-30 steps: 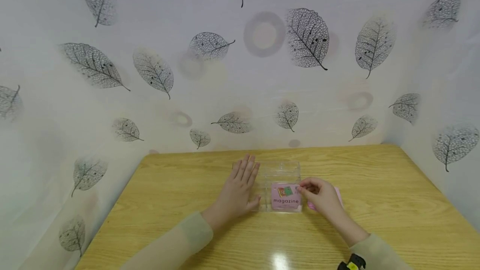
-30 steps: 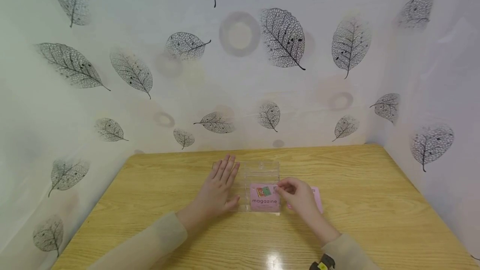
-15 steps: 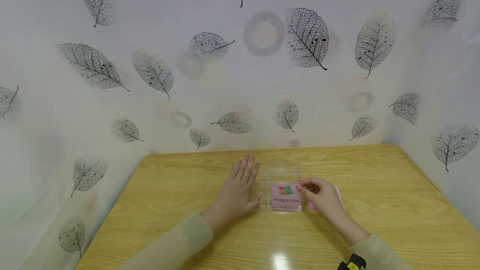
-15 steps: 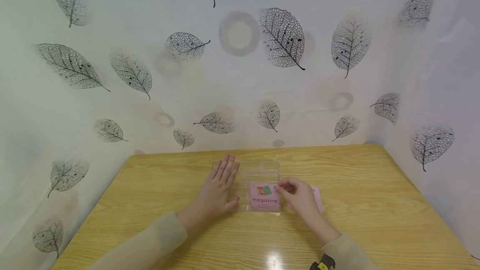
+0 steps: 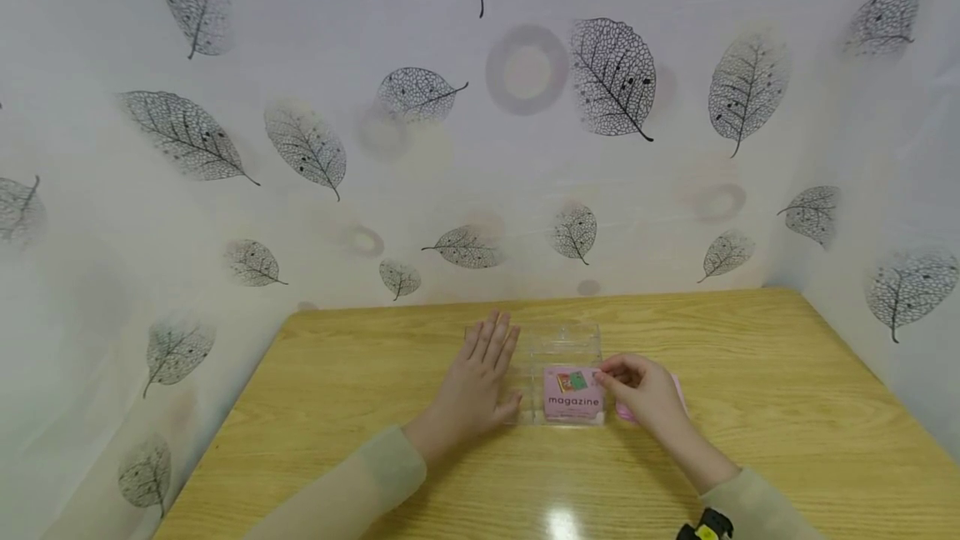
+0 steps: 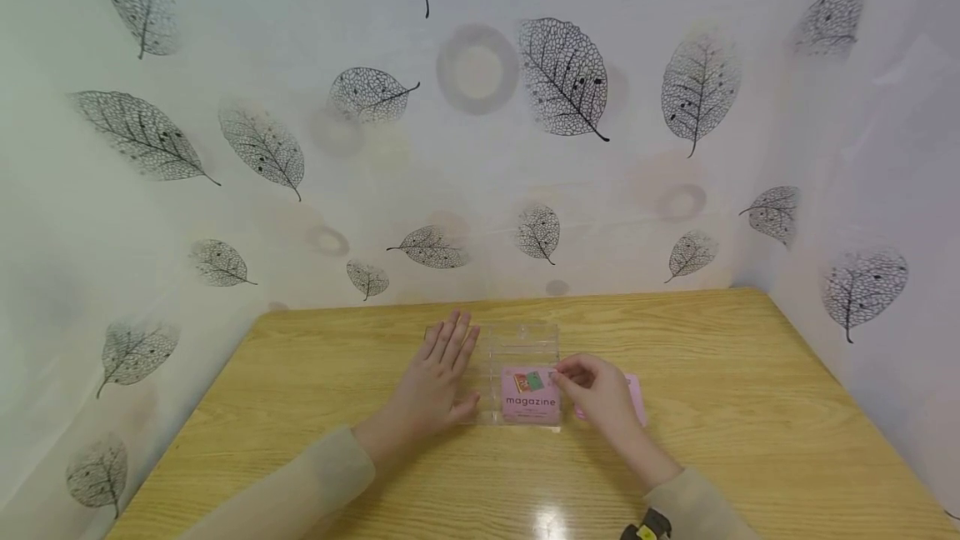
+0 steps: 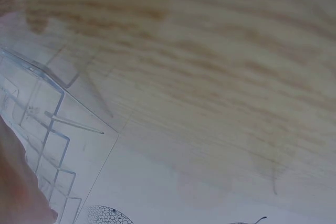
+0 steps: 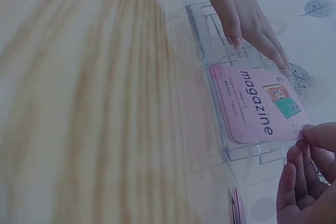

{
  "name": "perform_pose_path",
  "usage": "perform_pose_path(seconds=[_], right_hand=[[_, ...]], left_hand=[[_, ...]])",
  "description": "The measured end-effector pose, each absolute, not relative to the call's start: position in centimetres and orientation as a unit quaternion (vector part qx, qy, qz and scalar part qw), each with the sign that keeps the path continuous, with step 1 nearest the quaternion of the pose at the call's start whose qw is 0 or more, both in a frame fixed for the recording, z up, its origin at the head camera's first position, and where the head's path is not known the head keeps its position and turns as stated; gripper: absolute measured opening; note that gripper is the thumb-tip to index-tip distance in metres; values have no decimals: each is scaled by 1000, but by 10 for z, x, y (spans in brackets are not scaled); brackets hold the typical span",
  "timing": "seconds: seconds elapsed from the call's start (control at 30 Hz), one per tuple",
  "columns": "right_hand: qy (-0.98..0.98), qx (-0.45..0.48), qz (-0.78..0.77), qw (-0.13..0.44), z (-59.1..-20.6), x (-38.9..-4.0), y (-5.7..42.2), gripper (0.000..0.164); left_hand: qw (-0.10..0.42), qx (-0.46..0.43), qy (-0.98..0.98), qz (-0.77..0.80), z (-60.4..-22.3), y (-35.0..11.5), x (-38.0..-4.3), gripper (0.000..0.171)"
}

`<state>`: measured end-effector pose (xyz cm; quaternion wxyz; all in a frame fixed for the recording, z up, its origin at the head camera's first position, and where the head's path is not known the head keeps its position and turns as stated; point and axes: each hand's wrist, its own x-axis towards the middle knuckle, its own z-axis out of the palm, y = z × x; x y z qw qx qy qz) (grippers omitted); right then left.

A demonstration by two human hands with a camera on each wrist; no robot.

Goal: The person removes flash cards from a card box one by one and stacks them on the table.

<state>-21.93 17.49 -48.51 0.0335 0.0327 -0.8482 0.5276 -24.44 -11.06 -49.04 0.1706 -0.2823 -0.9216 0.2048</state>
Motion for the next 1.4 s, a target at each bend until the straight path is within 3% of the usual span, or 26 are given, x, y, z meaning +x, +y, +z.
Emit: perform_pose_path(seconds=[1.4], right_hand=[[-845, 26, 532, 46, -480, -223, 175, 15]], left_hand=[[164, -278, -921, 219, -488, -109, -244, 96]])
